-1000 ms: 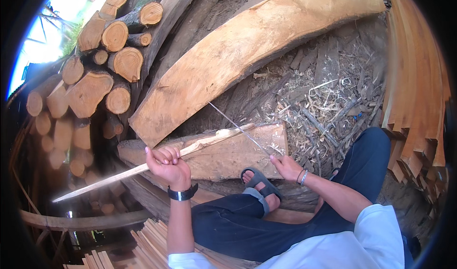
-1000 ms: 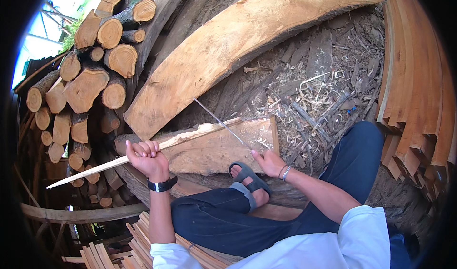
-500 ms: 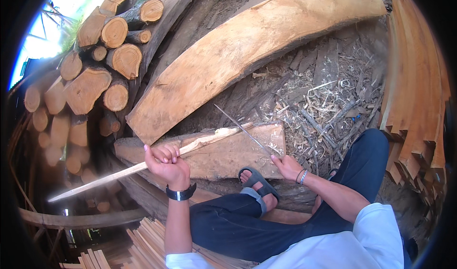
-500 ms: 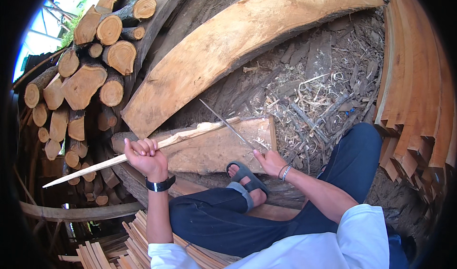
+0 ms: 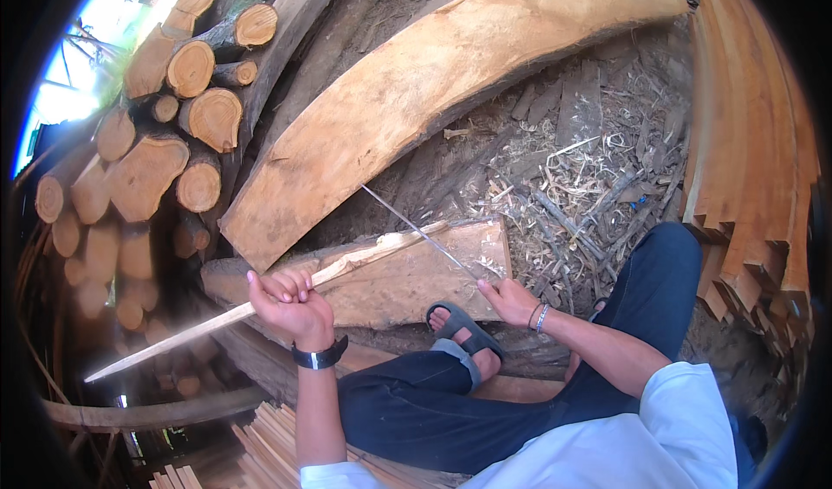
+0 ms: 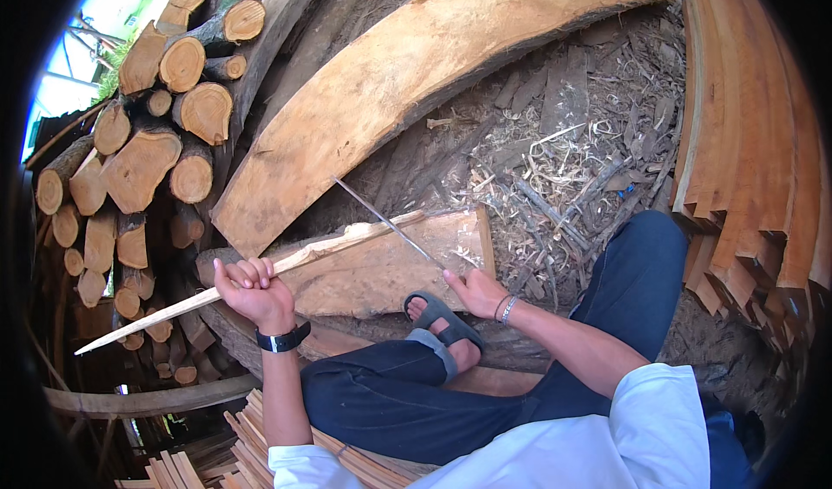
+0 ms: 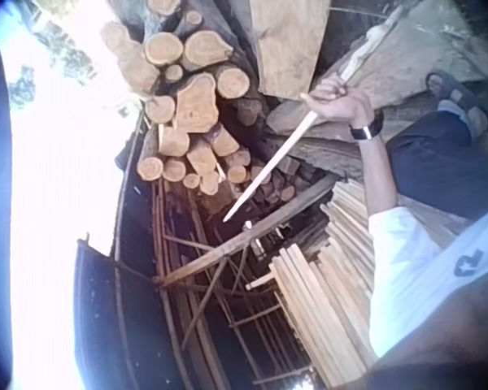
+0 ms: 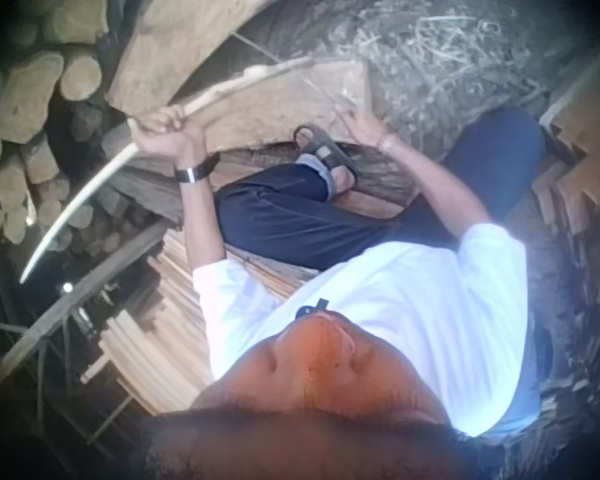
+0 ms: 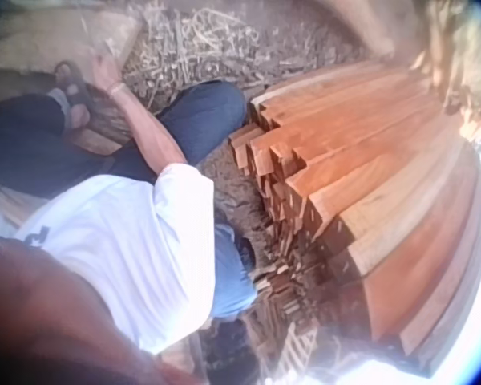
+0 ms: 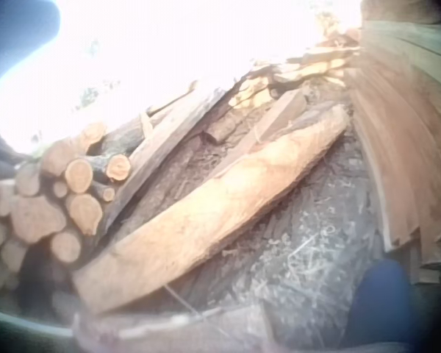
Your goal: The person shaves a thin wooden strip using a large knife, removing small layers of wood while holding the piece by hand.
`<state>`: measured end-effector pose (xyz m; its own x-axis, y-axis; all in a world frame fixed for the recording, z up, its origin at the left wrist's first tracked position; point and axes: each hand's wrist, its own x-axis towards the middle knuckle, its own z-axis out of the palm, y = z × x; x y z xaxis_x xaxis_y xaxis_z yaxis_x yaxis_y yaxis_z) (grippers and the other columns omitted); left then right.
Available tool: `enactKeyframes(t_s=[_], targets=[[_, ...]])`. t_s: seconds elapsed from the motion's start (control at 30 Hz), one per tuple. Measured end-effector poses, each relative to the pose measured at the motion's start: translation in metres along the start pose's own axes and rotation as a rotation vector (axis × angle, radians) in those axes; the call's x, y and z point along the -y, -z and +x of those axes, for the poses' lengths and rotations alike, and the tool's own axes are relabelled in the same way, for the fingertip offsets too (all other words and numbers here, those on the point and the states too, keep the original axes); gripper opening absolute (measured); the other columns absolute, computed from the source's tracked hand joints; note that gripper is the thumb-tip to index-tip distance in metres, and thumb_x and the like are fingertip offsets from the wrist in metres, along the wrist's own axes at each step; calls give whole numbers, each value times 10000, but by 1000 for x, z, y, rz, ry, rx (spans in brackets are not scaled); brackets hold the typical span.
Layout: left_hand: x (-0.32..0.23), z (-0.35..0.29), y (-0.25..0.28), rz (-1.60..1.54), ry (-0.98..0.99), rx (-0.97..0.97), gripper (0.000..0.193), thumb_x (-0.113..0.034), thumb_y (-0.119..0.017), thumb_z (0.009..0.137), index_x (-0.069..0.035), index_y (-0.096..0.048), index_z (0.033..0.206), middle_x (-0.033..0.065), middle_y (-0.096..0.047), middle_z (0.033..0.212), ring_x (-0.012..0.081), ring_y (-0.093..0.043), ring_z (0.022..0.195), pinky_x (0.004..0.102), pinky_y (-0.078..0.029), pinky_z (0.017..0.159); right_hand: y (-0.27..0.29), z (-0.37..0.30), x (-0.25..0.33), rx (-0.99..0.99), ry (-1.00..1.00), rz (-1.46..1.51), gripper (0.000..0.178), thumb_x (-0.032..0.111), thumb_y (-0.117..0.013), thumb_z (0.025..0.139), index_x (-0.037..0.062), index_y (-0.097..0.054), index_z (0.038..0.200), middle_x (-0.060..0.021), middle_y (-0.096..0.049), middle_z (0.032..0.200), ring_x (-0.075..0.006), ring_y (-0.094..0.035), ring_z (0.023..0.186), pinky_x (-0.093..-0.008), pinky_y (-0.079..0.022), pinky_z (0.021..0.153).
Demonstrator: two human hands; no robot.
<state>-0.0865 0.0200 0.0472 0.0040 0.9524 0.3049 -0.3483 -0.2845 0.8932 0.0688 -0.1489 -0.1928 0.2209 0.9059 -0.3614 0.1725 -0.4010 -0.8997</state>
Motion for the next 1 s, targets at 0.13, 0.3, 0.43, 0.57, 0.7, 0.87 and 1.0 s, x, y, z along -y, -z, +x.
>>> enactKeyframes(t_s=[0.13, 0.3, 0.43, 0.57, 0.7, 0.87, 1.0], targets=[[-1, -5, -2, 9, -3, -17, 485, -304, -348, 984, -147, -242, 537, -7, -214, 445, 115, -209, 402, 271, -244, 452, -2, 2, -8, 17, -33, -16, 770, 571, -362, 931, -91, -508, 566, -233, -458, 463, -347, -515, 456, -472, -415, 521], [-2, -5, -7, 26, -13, -19, 482, -303, -345, 983, -154, -241, 537, -12, -218, 455, 111, -208, 405, 270, -237, 459, -8, 2, -13, -39, 50, 30, 817, 599, -356, 917, -115, -543, 565, -279, -505, 511, -392, -564, 510, -489, -448, 567], [-1, -6, -6, 25, -10, -32, 484, -300, -354, 982, -151, -242, 534, -11, -228, 453, 109, -207, 404, 270, -237, 460, -7, -1, -10, 5, -54, -19, 793, 584, -359, 924, -101, -542, 570, -274, -505, 509, -398, -560, 516, -481, -452, 566], [0, -1, -3, 29, -20, -11, 487, -300, -358, 980, -149, -240, 533, -10, -237, 450, 110, -207, 403, 271, -236, 458, -7, -2, -8, -49, 40, 11, 769, 573, -364, 932, -84, -526, 566, -259, -488, 490, -375, -539, 483, -466, -442, 535], [2, -2, -5, 32, -28, -3, 483, -304, -359, 980, -148, -243, 538, -11, -237, 449, 109, -207, 404, 269, -230, 456, -3, -3, -3, 2, -10, -23, 752, 566, -373, 933, -78, -545, 585, -246, -498, 496, -374, -549, 494, -465, -447, 544], [1, -1, 1, 36, -33, 13, 478, -309, -363, 982, -148, -251, 546, -12, -240, 453, 107, -205, 407, 267, -221, 456, -3, -2, -4, -6, -39, 26, 765, 562, -387, 925, -95, -558, 571, -267, -506, 505, -392, -571, 523, -478, -460, 574], [2, 0, -5, 38, -24, -11, 473, -308, -353, 979, -150, -252, 544, -14, -231, 448, 108, -203, 409, 267, -218, 456, -2, 1, -9, -12, 18, 20, 784, 570, -385, 920, -104, -564, 562, -276, -512, 508, -399, -589, 536, -481, -470, 583]])
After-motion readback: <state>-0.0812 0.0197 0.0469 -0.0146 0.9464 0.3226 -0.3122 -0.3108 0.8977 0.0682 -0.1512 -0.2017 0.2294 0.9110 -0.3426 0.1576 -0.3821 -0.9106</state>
